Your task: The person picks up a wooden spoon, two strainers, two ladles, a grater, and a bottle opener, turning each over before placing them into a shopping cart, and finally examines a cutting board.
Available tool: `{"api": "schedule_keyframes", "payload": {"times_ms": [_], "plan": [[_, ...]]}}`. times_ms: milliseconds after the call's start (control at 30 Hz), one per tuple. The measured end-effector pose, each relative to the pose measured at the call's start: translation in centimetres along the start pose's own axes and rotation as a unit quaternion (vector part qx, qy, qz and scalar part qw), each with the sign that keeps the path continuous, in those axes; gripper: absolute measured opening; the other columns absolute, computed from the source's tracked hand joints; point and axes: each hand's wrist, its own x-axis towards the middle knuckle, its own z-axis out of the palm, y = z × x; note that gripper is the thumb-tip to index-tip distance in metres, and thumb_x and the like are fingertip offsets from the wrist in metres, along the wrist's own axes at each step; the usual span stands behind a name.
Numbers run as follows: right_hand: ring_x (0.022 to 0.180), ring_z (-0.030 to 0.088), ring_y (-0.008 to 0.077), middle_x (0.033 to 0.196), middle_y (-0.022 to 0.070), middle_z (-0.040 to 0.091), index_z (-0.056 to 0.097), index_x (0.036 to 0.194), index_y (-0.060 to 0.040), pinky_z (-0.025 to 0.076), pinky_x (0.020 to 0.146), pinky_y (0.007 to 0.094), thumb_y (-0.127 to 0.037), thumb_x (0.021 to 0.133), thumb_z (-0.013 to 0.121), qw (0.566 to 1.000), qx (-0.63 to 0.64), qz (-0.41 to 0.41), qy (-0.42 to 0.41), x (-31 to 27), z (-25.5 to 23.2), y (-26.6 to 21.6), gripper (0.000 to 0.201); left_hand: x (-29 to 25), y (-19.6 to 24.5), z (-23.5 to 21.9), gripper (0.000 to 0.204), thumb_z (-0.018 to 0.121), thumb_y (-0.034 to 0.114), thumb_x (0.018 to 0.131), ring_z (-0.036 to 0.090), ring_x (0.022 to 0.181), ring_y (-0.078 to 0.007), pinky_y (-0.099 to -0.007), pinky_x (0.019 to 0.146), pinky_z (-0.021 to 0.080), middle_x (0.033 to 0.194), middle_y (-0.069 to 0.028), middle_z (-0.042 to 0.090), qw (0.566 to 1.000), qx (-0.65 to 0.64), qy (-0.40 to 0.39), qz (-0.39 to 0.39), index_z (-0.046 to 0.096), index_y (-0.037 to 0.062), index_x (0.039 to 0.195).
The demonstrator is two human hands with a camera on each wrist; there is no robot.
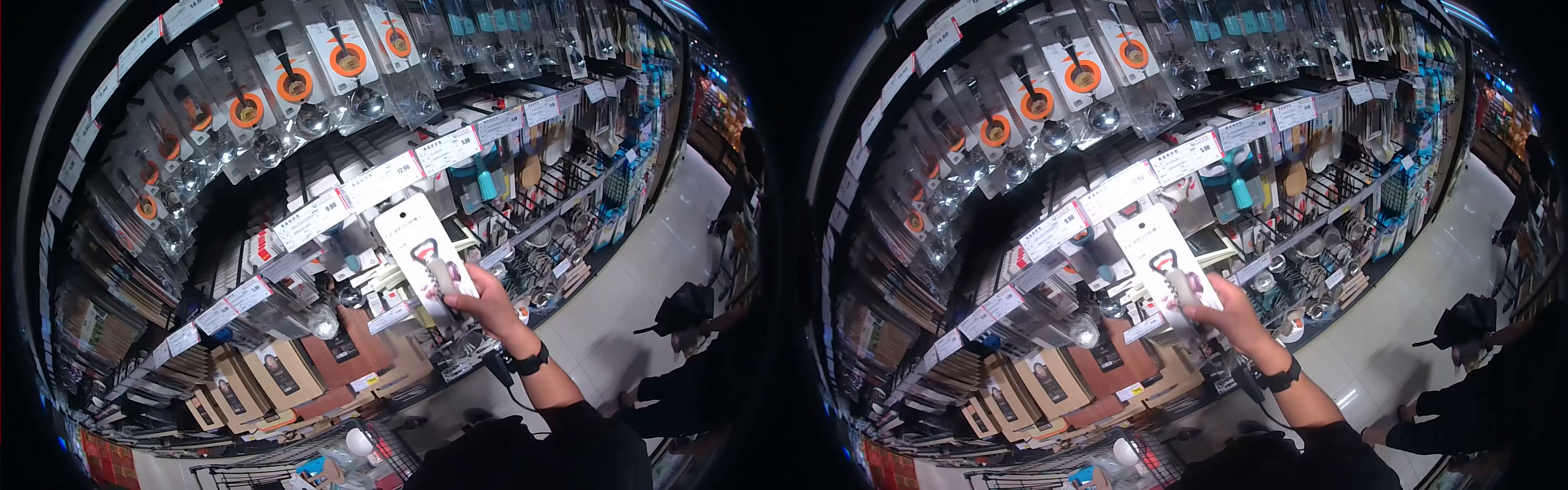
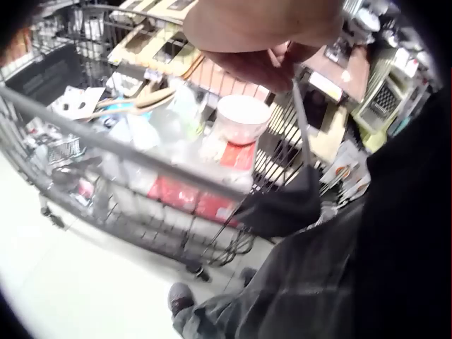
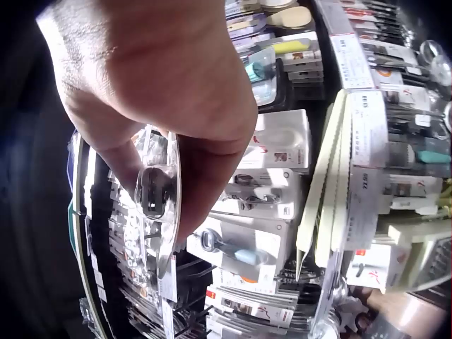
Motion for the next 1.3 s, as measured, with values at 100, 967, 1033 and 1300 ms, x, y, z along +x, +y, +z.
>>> {"api": "schedule_keyframes", "payload": {"times_ms": [100, 967, 1033, 1300], "plan": [[0.105, 0.056, 0.0124, 0.114, 0.0047, 0.062, 0.056, 0.125, 0.0002, 0.043, 0.093, 0.0280, -0.006, 0.083, 0.071, 0.999, -0.006, 0.047, -0.004, -2.2, -0.7, 1.4, 0.045, -0.9, 10.6, 0.2, 0.036, 0.056, 0.033, 0.097, 0.061, 0.079, -0.0189, -0.0365, 0.074, 0.048, 0.082, -0.0103, 0.068, 0.991, 0.007, 0.055, 0.119, 0.067, -0.0020, 0.094], [0.068, 0.066, 0.0135, 0.083, 0.0102, 0.070, 0.062, 0.107, 0.0039, 0.053, 0.062, 0.0273, -0.020, 0.099, 0.056, 0.925, 0.064, 0.212, -0.310, -4.5, 2.3, -1.3, 0.025, -6.8, 57.5, 8.2, 0.019, 0.059, 0.011, 0.097, 0.053, 0.075, -0.0032, -0.0195, 0.069, 0.041, 0.086, -0.0001, 0.065, 0.899, -0.304, -0.084, 0.304, 0.067, -0.0064, 0.100], [0.068, 0.066, 0.0133, 0.084, 0.0114, 0.070, 0.061, 0.107, 0.0046, 0.053, 0.062, 0.0272, -0.021, 0.100, 0.055, 0.922, 0.078, 0.211, -0.316, -4.1, 2.2, -0.7, 0.027, -7.3, 57.1, 7.9, 0.021, 0.061, 0.013, 0.095, 0.052, 0.075, -0.0027, -0.0192, 0.067, 0.040, 0.087, 0.0004, 0.065, 0.918, -0.240, -0.106, 0.297, 0.067, -0.0063, 0.103], [0.070, 0.066, 0.0146, 0.084, 0.0126, 0.069, 0.061, 0.109, 0.0048, 0.053, 0.064, 0.0280, -0.025, 0.101, 0.052, 0.913, 0.116, 0.212, -0.328, -2.9, 1.8, 0.8, 0.032, -7.2, 55.3, 7.6, 0.022, 0.062, 0.011, 0.094, 0.058, 0.084, -0.0090, -0.0247, 0.076, 0.046, 0.093, -0.0050, 0.068, 0.927, -0.189, -0.136, 0.295, 0.067, -0.0038, 0.110]]}}
